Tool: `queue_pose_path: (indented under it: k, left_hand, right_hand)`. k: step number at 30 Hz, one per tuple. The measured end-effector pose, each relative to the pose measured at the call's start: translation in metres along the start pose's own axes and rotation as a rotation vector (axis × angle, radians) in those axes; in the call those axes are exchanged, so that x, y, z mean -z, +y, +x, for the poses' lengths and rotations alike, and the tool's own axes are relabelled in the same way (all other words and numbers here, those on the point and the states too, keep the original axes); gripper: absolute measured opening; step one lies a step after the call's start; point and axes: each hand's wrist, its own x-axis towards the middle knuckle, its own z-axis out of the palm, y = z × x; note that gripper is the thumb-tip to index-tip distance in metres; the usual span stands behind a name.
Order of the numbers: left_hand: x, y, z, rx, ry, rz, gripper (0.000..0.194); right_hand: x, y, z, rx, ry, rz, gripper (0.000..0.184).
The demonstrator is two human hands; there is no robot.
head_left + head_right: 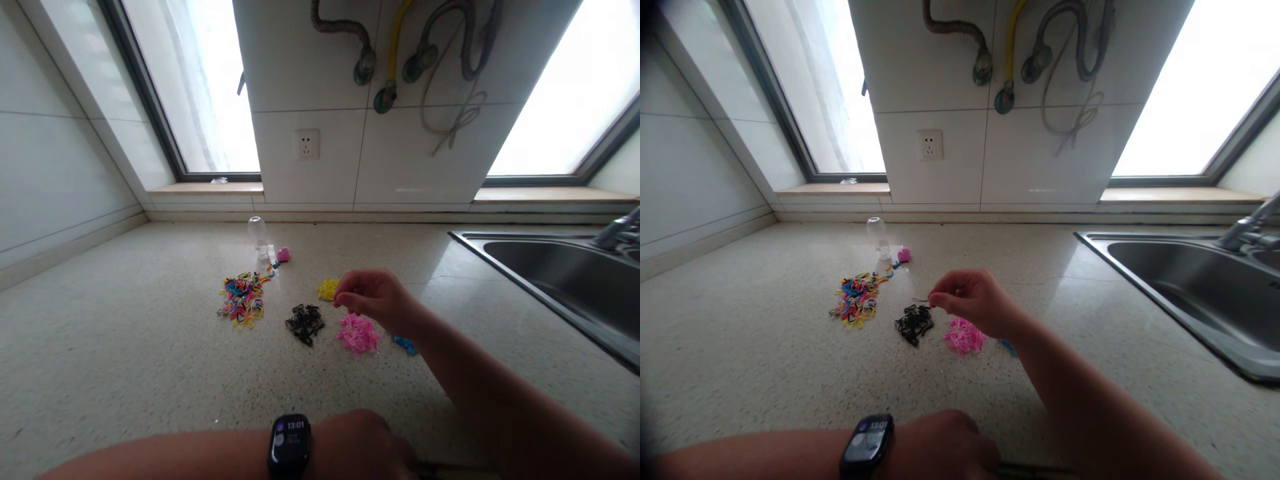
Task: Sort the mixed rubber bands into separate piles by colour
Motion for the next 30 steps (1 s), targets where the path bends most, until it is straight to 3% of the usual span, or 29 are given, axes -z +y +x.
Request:
queue_pose_path:
  k: [4, 18, 25, 30]
  left_hand:
    - [0.0013, 0.0004, -0.0010, -0.018, 0.033, 0.014, 0.017]
    - [0.0078, 0.0014, 0.0010, -0.005, -0.061, 0.008, 0.011]
    - [0.0020, 0.0005, 0.0004, -0.002, 0.028, 0.008, 0.018]
    - [0.0042, 0.0025, 0.0028, 0.003, 0.033, 0.017, 0.009]
  right_hand:
    - [-0.0004, -0.0008, 0.0005, 0.005, 0.015, -0.023, 0.024]
    - [0.0013, 0.0020, 0.0014, -0.009, 0.001, 0.102, 0.028]
    - [-0.0002, 0.0023, 0.0017, -0.005, -0.044, 0.286, 0.028]
    - [-0.0020, 0.0002, 0.0020, -0.024, -0.025, 0.374, 0.027]
